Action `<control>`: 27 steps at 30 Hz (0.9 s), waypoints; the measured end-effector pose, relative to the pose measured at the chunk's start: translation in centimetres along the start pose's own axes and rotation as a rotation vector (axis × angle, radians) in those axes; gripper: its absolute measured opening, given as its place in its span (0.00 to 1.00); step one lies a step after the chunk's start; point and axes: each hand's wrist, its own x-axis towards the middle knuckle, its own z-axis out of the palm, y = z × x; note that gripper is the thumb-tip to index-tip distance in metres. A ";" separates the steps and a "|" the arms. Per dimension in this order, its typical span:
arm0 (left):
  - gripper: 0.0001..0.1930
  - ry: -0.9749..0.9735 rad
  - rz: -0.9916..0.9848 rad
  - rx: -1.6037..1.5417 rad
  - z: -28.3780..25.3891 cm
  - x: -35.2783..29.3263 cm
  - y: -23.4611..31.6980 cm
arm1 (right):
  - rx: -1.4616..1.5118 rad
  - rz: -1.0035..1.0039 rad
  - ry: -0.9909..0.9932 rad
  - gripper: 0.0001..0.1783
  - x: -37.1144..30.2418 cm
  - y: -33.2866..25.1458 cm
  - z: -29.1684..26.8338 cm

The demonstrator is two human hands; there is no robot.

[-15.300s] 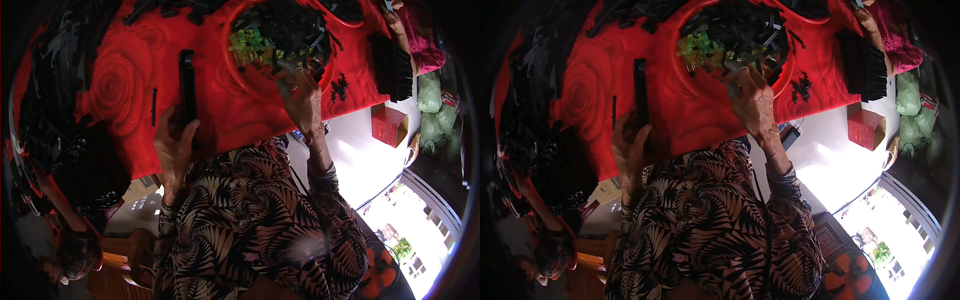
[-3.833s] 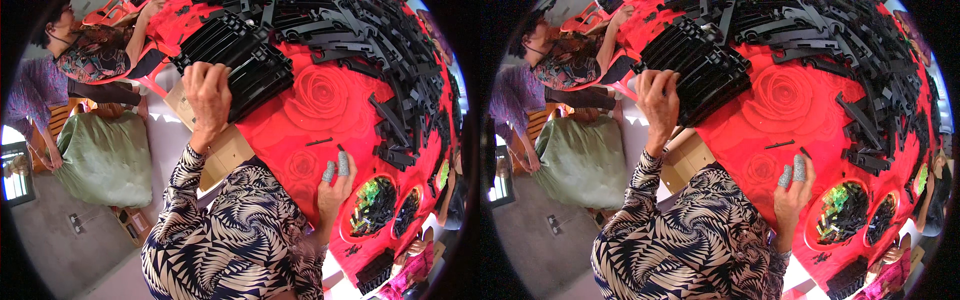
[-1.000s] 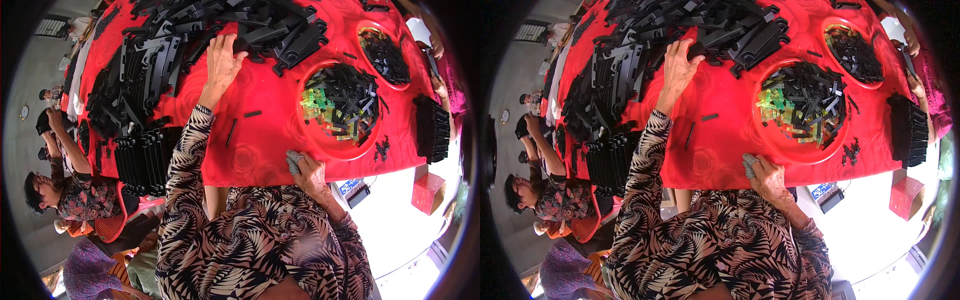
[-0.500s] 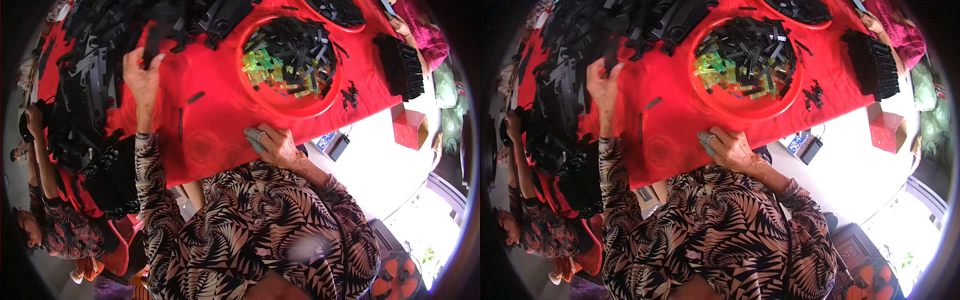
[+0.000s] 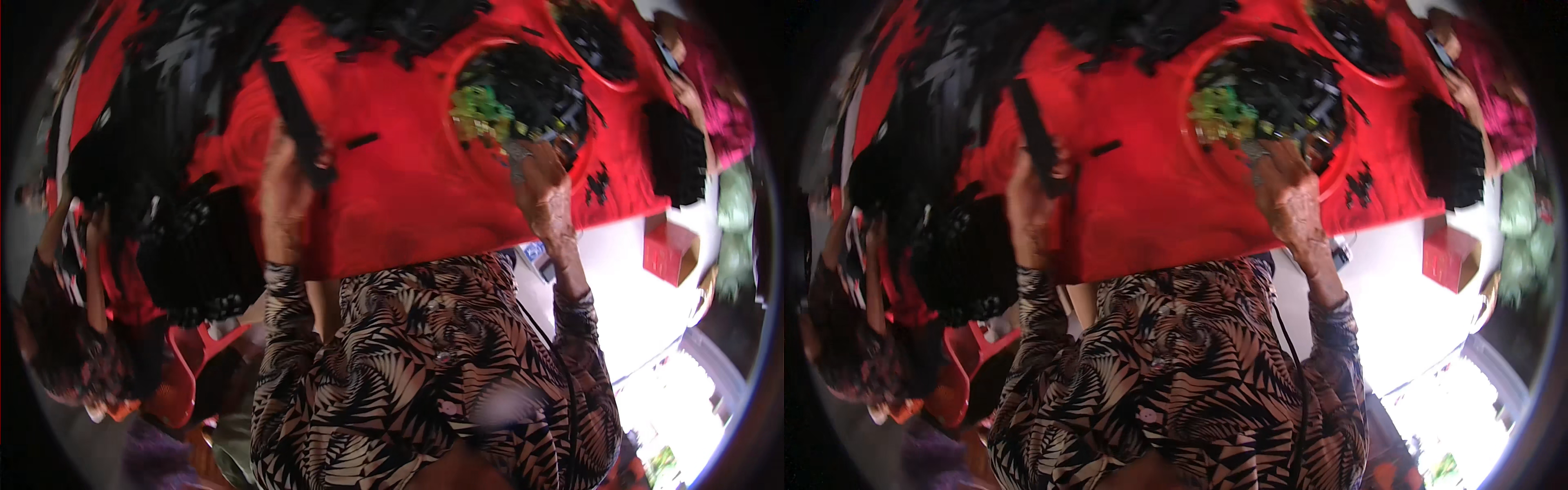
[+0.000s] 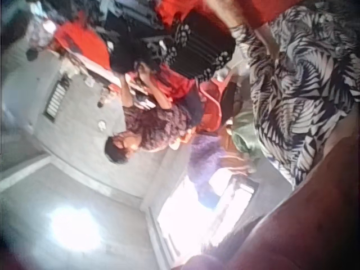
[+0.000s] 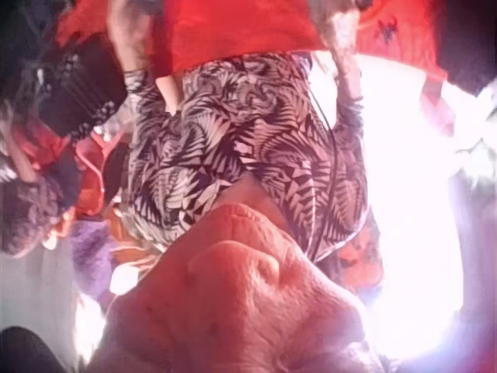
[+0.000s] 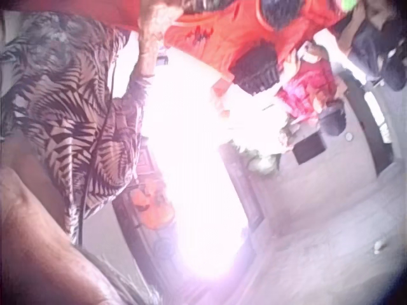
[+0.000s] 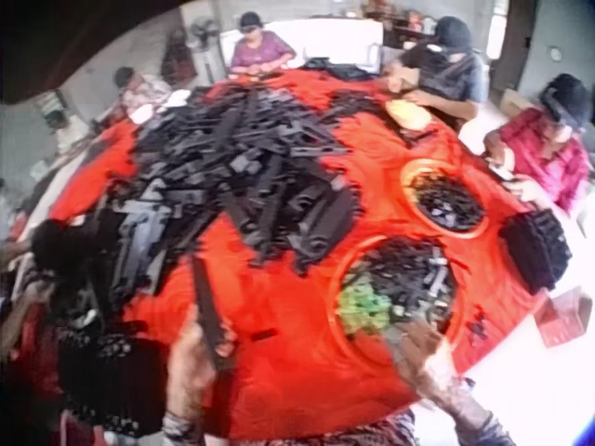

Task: The person assembles plastic components by picking small plastic clips from a tray, inserting and pressing them into black plastic frames by hand, and stacking the completed frames on the table.

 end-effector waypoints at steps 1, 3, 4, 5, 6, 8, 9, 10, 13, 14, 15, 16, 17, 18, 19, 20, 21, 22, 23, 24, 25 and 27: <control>0.18 -0.025 -0.046 -0.057 -0.3 -0.7 -0.9 | -0.004 -0.002 -0.039 0.16 0.4 0.1 0.1; 0.20 -0.060 -0.103 -0.220 0.1 -1.9 -2.1 | -0.030 0.001 -0.109 0.17 0.7 0.0 0.5; 0.23 -0.075 -0.116 -0.332 0.6 -2.3 -2.6 | -0.059 0.008 -0.143 0.18 0.7 0.0 0.6; 0.23 -0.085 -0.125 -0.380 1.0 -2.7 -2.7 | -0.116 -0.031 -0.125 0.15 1.1 -0.3 0.5; 0.23 -0.061 -0.149 -0.374 1.2 -3.2 -2.7 | -0.099 -0.056 -0.133 0.15 1.2 -0.4 0.3; 0.24 -0.041 -0.152 -0.328 1.9 -3.9 -2.6 | -0.119 -0.040 -0.195 0.12 1.4 -0.4 0.3; 0.24 -0.035 -0.149 -0.330 2.8 -3.8 -2.8 | -0.089 -0.021 -0.192 0.10 1.1 -0.2 0.4; 0.26 0.012 -0.174 -0.320 3.7 -3.8 -2.5 | -0.087 -0.028 -0.200 0.10 1.0 -0.2 0.5; 0.29 0.011 -0.248 -0.376 3.4 -3.8 -3.5 | -0.197 -0.052 -0.163 0.17 0.1 -0.2 0.0; 0.31 -0.024 -0.278 -0.433 3.0 -3.7 -3.9 | -0.182 -0.065 -0.142 0.19 0.2 -0.2 0.2; 0.33 0.131 -0.269 -0.173 3.6 -4.1 -3.9 | -0.134 0.001 -0.156 0.22 -0.7 0.7 0.8; 0.33 0.046 -0.263 -0.250 2.1 -4.3 -4.9 | -0.128 0.073 -0.267 0.22 0.0 0.1 0.5; 0.34 0.036 -0.257 -0.243 2.7 -4.6 -5.1 | -0.136 0.030 -0.232 0.23 -0.4 0.8 1.1; 0.34 -0.020 -0.247 -0.213 2.8 -4.7 -5.7 | -0.148 -0.011 -0.170 0.24 0.0 0.5 1.3; 0.34 -0.005 -0.271 -0.199 3.8 -5.0 -5.4 | -0.141 -0.016 -0.205 0.24 0.4 0.4 0.8; 0.34 -0.010 -0.284 -0.097 3.7 -5.4 -5.7 | -0.129 -0.049 -0.219 0.24 0.3 0.6 0.6; 0.35 -0.085 -0.313 -0.144 3.9 -5.2 -6.4 | -0.124 -0.029 -0.227 0.25 0.0 0.9 0.6; 0.35 -0.132 -0.310 -0.179 3.5 -5.4 -7.0 | -0.123 0.002 -0.223 0.25 0.0 1.0 1.4; 0.35 -0.141 -0.319 -0.132 3.3 -5.6 -7.6 | -0.105 -0.039 -0.205 0.25 0.1 1.0 2.1; 0.35 -0.178 -0.372 -0.151 3.6 -5.1 -7.9 | -0.131 -0.053 -0.204 0.26 0.3 1.0 1.3; 0.35 -0.184 -0.423 -0.186 3.6 -4.8 -8.0 | -0.141 -0.020 -0.216 0.26 0.1 0.9 0.9; 0.35 -0.209 -0.474 -0.149 4.3 -4.3 -8.9 | -0.108 -0.016 -0.098 0.25 -0.9 0.8 0.0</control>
